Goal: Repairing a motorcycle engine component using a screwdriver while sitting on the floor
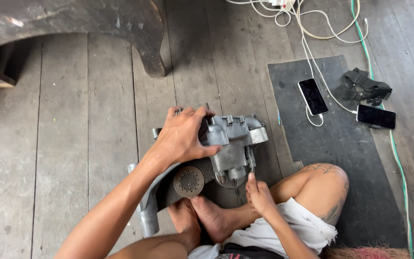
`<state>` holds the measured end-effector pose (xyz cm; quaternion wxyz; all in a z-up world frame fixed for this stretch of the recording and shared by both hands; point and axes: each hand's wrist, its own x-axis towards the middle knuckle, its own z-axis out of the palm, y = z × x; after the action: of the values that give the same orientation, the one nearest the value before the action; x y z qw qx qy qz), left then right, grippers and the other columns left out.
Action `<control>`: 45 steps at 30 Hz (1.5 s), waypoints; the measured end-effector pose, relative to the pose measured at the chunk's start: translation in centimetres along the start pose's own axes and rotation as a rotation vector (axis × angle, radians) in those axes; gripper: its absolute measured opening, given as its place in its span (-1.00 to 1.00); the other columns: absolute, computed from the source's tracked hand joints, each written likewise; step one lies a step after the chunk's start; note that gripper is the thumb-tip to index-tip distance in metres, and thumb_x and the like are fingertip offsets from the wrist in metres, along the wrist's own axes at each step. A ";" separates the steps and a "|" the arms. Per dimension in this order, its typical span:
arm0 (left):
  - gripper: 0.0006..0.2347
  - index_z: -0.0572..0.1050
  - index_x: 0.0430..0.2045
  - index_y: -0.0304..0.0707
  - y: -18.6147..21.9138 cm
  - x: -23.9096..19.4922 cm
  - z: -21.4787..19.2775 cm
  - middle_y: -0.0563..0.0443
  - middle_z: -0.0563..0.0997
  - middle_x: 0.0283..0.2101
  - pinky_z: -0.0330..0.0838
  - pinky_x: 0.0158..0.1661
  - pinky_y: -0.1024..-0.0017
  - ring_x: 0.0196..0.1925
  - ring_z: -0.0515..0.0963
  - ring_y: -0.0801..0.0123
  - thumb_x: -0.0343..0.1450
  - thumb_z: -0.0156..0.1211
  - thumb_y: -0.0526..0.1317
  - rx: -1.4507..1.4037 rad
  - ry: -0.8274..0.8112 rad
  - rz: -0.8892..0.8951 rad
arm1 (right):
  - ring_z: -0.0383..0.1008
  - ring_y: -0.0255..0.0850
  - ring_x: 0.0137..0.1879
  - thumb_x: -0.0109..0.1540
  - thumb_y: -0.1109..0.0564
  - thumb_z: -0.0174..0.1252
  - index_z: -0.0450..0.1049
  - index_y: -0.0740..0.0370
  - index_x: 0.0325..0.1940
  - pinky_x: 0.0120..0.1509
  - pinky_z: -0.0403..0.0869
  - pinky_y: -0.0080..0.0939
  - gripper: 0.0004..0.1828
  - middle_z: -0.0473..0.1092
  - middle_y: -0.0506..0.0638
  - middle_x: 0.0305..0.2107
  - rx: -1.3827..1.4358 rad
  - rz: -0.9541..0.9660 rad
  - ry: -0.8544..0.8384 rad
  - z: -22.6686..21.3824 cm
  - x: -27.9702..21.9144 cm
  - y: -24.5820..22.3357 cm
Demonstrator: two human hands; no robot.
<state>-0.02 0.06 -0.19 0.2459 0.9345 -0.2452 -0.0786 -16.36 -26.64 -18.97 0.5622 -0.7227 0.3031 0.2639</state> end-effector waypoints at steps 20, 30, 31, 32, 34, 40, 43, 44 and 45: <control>-0.29 0.43 0.08 -0.15 -0.1 0.0 -0.1 -0.09 0.66 -0.22 0.12 0.13 0.05 -0.01 0.56 0.10 0.13 0.46 0.22 -0.010 0.002 -0.011 | -0.02 -0.25 -0.80 0.40 -0.41 -0.31 0.01 0.09 -0.64 -0.77 -0.03 -0.26 -0.29 0.01 -0.02 -0.86 -0.035 -0.005 -0.033 -0.5 -2.7 2.2; -0.28 0.44 0.10 -0.10 -0.1 0.0 -0.2 -0.17 0.64 -0.16 0.07 0.24 0.03 -0.01 0.57 0.04 0.11 0.45 0.24 -0.003 0.022 -0.020 | 0.16 -0.22 -0.72 0.37 -0.41 -0.40 0.09 0.09 -0.78 -0.60 0.25 -0.17 -0.21 0.10 -0.04 -0.89 -0.227 -0.159 0.020 -0.2 -1.6 0.6; -0.28 0.43 0.10 -0.11 0.0 0.0 -0.1 -0.18 0.64 -0.15 0.06 0.26 0.04 -0.01 0.57 0.04 0.11 0.45 0.23 -0.008 0.003 -0.038 | 0.11 -0.22 -0.76 0.39 -0.40 -0.40 0.04 0.10 -0.74 -0.80 0.23 -0.21 -0.24 0.06 -0.02 -0.89 -0.183 -0.098 -0.017 -0.2 -2.9 1.0; -0.28 0.43 0.10 -0.11 -0.1 0.1 -0.1 -0.18 0.64 -0.15 0.06 0.26 0.04 -0.01 0.57 0.04 0.11 0.45 0.23 -0.015 0.001 -0.037 | 0.11 -0.22 -0.76 0.39 -0.40 -0.40 0.04 0.10 -0.74 -0.80 0.23 -0.21 -0.24 0.06 -0.02 -0.89 -0.187 -0.092 -0.014 -0.4 -2.5 1.6; -0.29 0.43 0.09 -0.12 -0.2 0.2 -0.1 -0.12 0.65 -0.14 0.07 0.24 0.00 0.04 0.56 0.10 0.11 0.46 0.22 -0.011 -0.006 -0.037 | 0.11 -0.25 -0.69 0.42 -0.32 -0.43 0.02 0.08 -0.81 -0.44 0.20 -0.13 -0.22 0.03 -0.09 -0.90 -0.248 -0.263 -0.016 -0.6 -1.8 2.9; -0.32 0.45 0.08 -0.08 0.2 0.0 -0.5 -0.12 0.63 -0.15 0.03 0.26 0.01 0.03 0.55 0.12 0.12 0.45 0.21 -0.022 -0.004 -0.043 | 0.01 -0.31 -0.63 0.41 -0.39 -0.38 -0.07 0.04 -0.73 -0.44 0.09 -0.14 -0.28 -0.01 -0.14 -0.85 -0.238 -0.303 0.062 -0.3 3.2 0.7; -0.32 0.45 0.08 -0.09 0.5 -0.1 -0.6 -0.12 0.64 -0.18 0.04 0.26 0.04 -0.02 0.57 0.11 0.12 0.45 0.19 -0.035 -0.007 -0.044 | 0.13 -0.21 -0.64 0.39 -0.39 -0.39 0.10 0.06 -0.81 -0.37 0.17 -0.06 -0.21 0.07 -0.08 -0.87 -0.268 -0.264 0.050 0.2 0.4 2.0; -0.32 0.45 0.08 -0.09 0.4 0.0 -0.6 -0.12 0.64 -0.18 0.04 0.26 0.04 -0.02 0.57 0.11 0.12 0.45 0.19 -0.040 -0.008 -0.043 | 0.13 -0.21 -0.64 0.39 -0.39 -0.39 0.10 0.06 -0.81 -0.37 0.17 -0.06 -0.21 0.07 -0.08 -0.87 -0.271 -0.260 0.053 0.2 -0.7 2.1; -0.32 0.45 0.07 -0.08 0.3 0.1 -0.5 -0.11 0.64 -0.19 0.04 0.26 0.04 -0.01 0.57 0.12 0.11 0.46 0.19 -0.032 -0.015 -0.055 | 0.18 -0.18 -0.70 0.38 -0.39 -0.43 0.09 0.08 -0.80 -0.50 0.20 -0.10 -0.21 0.09 -0.05 -0.88 -0.264 -0.194 0.029 0.1 -1.9 2.2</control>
<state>0.06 -0.03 0.40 0.2565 0.9363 -0.2198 -0.0964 -19.23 -26.65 -19.09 0.4810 -0.8199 0.2026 0.2355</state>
